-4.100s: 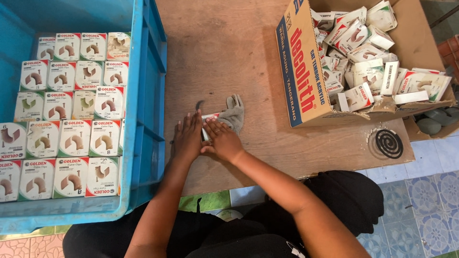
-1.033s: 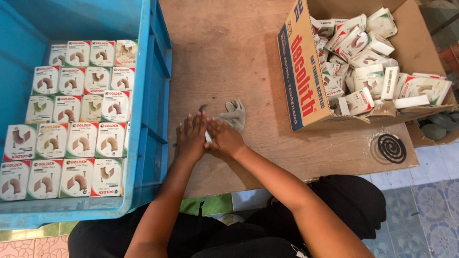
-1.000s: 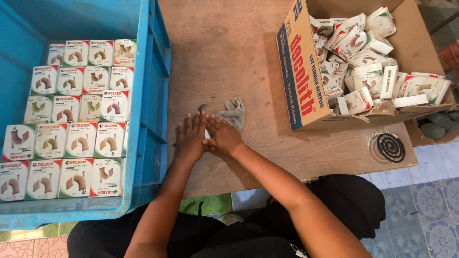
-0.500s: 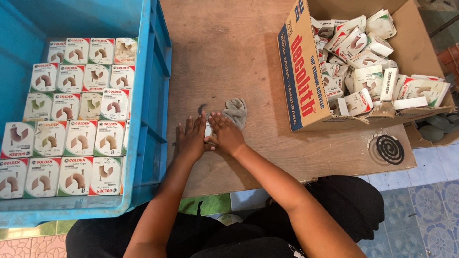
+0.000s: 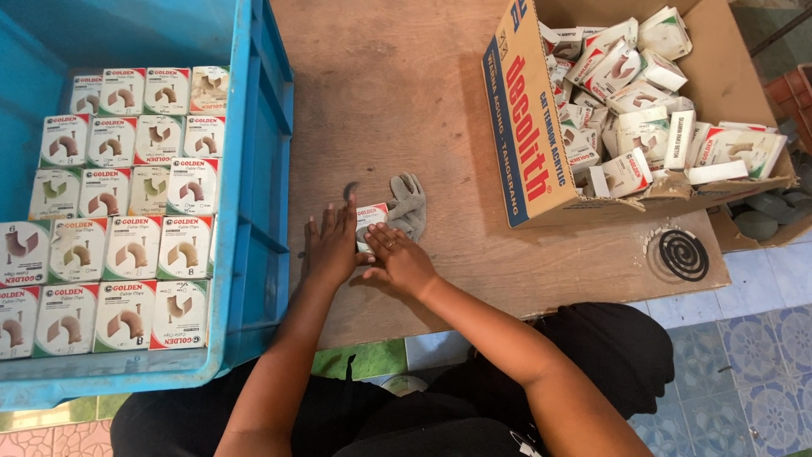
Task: The person sits on the floor and repeatedly wipes small white boxes with a cloth, then places them into a blue crate. The person handles the boxes one at a time from a cardboard box and arranges them in the crate.
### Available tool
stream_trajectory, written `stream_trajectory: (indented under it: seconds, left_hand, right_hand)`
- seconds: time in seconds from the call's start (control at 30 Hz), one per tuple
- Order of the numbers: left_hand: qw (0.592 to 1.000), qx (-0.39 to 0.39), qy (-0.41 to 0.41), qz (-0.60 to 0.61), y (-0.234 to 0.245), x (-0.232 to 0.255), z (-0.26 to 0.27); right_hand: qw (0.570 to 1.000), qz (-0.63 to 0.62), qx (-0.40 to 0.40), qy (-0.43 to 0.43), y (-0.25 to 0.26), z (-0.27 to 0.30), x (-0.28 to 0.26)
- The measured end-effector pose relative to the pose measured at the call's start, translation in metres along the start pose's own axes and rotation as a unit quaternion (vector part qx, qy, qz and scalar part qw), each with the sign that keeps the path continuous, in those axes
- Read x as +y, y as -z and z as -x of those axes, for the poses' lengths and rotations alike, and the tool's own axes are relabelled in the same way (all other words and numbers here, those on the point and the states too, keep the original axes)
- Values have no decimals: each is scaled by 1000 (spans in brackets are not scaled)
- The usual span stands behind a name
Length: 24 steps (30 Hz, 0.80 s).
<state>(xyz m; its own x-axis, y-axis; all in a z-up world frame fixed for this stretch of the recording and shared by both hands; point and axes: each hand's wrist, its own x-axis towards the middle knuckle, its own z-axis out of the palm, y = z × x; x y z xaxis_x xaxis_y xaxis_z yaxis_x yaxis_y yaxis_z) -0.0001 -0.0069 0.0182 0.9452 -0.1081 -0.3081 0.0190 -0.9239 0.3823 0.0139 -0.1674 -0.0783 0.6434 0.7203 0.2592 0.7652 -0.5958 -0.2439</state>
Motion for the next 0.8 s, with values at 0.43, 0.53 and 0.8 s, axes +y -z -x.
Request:
stream_trajectory:
  seconds: [0.43,0.53,0.8]
  left_hand:
    - [998,-17,-24,-50,-18,-12,-14]
    - [995,-25,-37,-84,-15,-12,-20]
    - [991,-33,-124,-32,-12,-17,-26]
  right_hand:
    - [979,-74,-105,-155,45,-34,47]
    - [984,-63,-166,-28,64,-44,32]
    - [969,-183,-163,-6,62,-39,46]
